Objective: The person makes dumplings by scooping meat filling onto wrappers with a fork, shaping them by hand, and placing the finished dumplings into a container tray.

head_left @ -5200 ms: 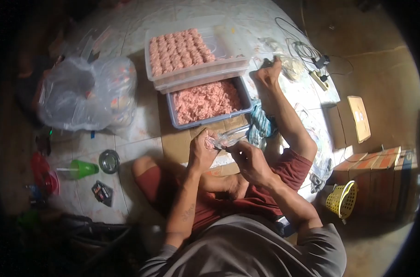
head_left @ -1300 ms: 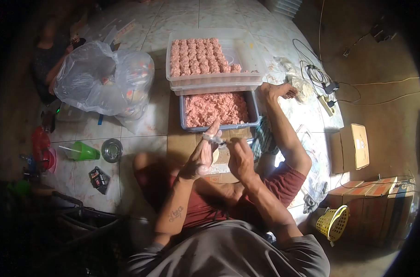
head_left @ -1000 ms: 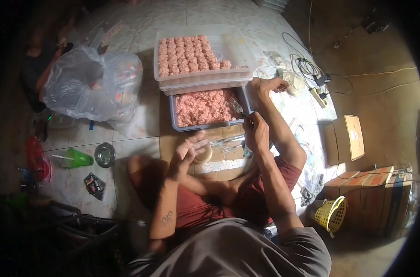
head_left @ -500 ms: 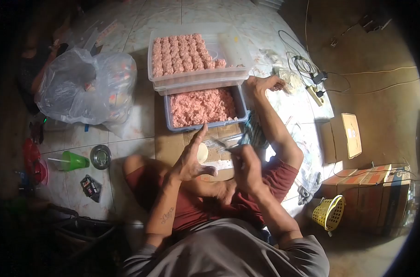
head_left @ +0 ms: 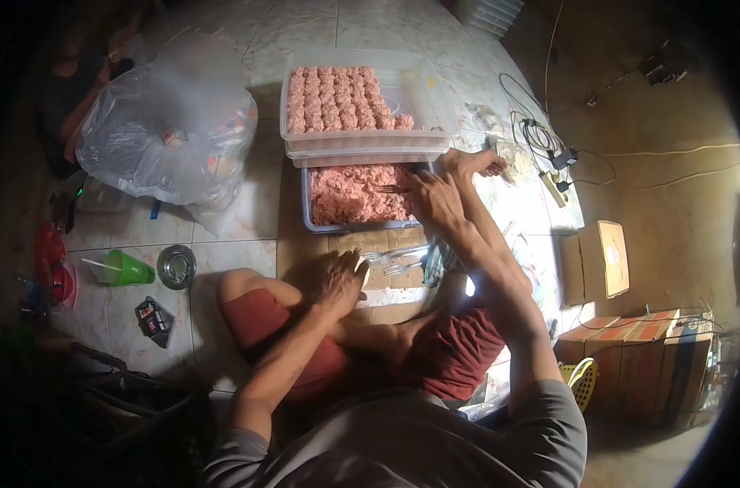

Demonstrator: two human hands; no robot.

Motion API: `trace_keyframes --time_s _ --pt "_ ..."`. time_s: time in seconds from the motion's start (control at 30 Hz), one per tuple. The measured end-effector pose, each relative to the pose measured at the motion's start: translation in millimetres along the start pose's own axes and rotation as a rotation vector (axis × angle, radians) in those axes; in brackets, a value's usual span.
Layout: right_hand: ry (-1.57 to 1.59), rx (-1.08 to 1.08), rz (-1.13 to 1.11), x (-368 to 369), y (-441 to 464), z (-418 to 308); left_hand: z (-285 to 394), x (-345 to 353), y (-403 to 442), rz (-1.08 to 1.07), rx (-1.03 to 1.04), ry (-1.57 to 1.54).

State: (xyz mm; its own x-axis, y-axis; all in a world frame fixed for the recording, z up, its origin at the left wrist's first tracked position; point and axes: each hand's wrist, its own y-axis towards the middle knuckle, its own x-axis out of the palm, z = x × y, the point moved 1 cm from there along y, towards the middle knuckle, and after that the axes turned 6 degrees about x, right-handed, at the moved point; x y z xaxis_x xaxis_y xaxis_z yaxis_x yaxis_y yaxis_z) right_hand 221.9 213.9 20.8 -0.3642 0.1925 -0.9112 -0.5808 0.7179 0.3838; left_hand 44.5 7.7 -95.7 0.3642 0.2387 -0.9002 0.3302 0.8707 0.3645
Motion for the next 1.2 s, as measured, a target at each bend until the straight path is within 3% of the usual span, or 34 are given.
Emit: trace_keyframes --time_s 0.03,0.07,0.13,0.17,0.2,0.23,0.3,0.33,0.4,0.47,0.5,0.53,0.57,0.6,0.63,0.67,0.7,0.73,0.8,0.9,0.97,1.0,1.1,1.17,1.2 --pt "-0.018 -0.172 0.098 18.3 9.8 5.4 -7.3 25.6 -4.1 0.022 0.009 0.070" --pt "-0.023 -0.181 0.096 23.0 21.6 0.3 -10.5 33.5 -4.5 0.031 0.003 0.069" --pt "-0.113 -0.324 -0.086 39.4 37.9 -13.3 -12.9 43.6 -4.6 -0.076 -0.021 0.019" --pt "0.053 -0.258 -0.138 46.6 34.8 -22.4 -13.9 46.6 -6.4 -0.015 -0.098 -0.070" --pt "-0.157 -0.440 -0.143 81.0 28.7 -7.4 -13.3 42.1 -5.0 0.054 -0.170 -0.162" --pt "-0.350 -0.630 -0.115 115.3 22.3 7.7 -14.4 28.6 -2.8 -0.012 -0.126 -0.162" --pt "-0.306 -0.639 -0.329 79.9 34.6 0.1 -15.8 24.9 -3.5 -0.073 -0.107 -0.173" --pt "-0.119 -0.560 -0.394 40.8 49.8 -17.3 -13.8 28.3 -5.0 -0.007 -0.169 -0.166" --pt "-0.149 -0.520 -0.429 48.1 48.2 -15.6 -15.7 31.1 -4.4 0.064 -0.230 -0.161" --pt "-0.214 -0.414 -0.478 59.0 39.2 -4.2 -17.1 24.3 1.1 -0.025 -0.389 -0.225" --pt "-0.146 -0.478 -0.413 63.9 37.7 2.7 -22.1 17.4 6.2 -0.021 -0.388 -0.228" --pt "-0.083 -0.545 -0.347 67.7 36.4 8.6 -27.5 11.1 10.4 -0.155 -0.464 -0.402" --pt "0.071 -0.342 -0.560 44.4 48.5 -0.3 -28.1 9.3 8.8 -0.298 -0.539 -0.580" --pt "0.225 -0.126 -0.758 30.6 55.8 -4.6 -30.3 10.3 5.3 -0.304 -0.537 -0.584" --pt "0.345 0.032 -0.802 26.2 57.9 2.9 -36.1 14.0 2.2 -0.264 -0.602 -0.739" --pt "0.343 0.033 -0.801 20.3 55.2 8.5 -40.8 18.4 -1.3 -0.221 -0.666 -0.895" --pt "0.383 0.162 -0.775 13.7 50.8 14.7 -45.3 33.3 -6.4 -0.169 -0.633 -0.937" --pt "0.248 0.174 -0.723 1.8 50.1 10.7 -46.3 21.7 -2.4 -0.167 -0.629 -0.937" --pt "0.114 0.194 -0.672 -11.6 45.0 12.4 -47.5 2.4 4.7 -0.261 -0.707 -1.493" --pt "0.081 0.107 -0.520 -22.9 31.1 21.1 -45.2 -6.0 4.7 -0.237 -0.722 -1.620" --pt "0.059 -0.093 -0.233 -37.4 22.3 14.5 -40.0 -15.6 4.9 -0.208 -0.766 -1.700" --pt "0.064 -0.093 -0.220 -39.9 17.2 13.3 -36.6 -29.7 8.1 -0.143 -0.712 -1.746" --pt "0.522 0.270 -0.317 -55.3 -4.1 -2.5 -31.1 -52.3 14.2 0.073 -0.547 -1.924" --pt "0.661 0.492 -0.409 -95.1 -4.2 -40.1 -40.8 -34.3 13.6 0.173 -0.606 -1.970" --pt "0.670 0.495 -0.403 -95.3 -11.1 -39.9 -32.8 -49.4 19.1 0.197 -0.664 -1.993"
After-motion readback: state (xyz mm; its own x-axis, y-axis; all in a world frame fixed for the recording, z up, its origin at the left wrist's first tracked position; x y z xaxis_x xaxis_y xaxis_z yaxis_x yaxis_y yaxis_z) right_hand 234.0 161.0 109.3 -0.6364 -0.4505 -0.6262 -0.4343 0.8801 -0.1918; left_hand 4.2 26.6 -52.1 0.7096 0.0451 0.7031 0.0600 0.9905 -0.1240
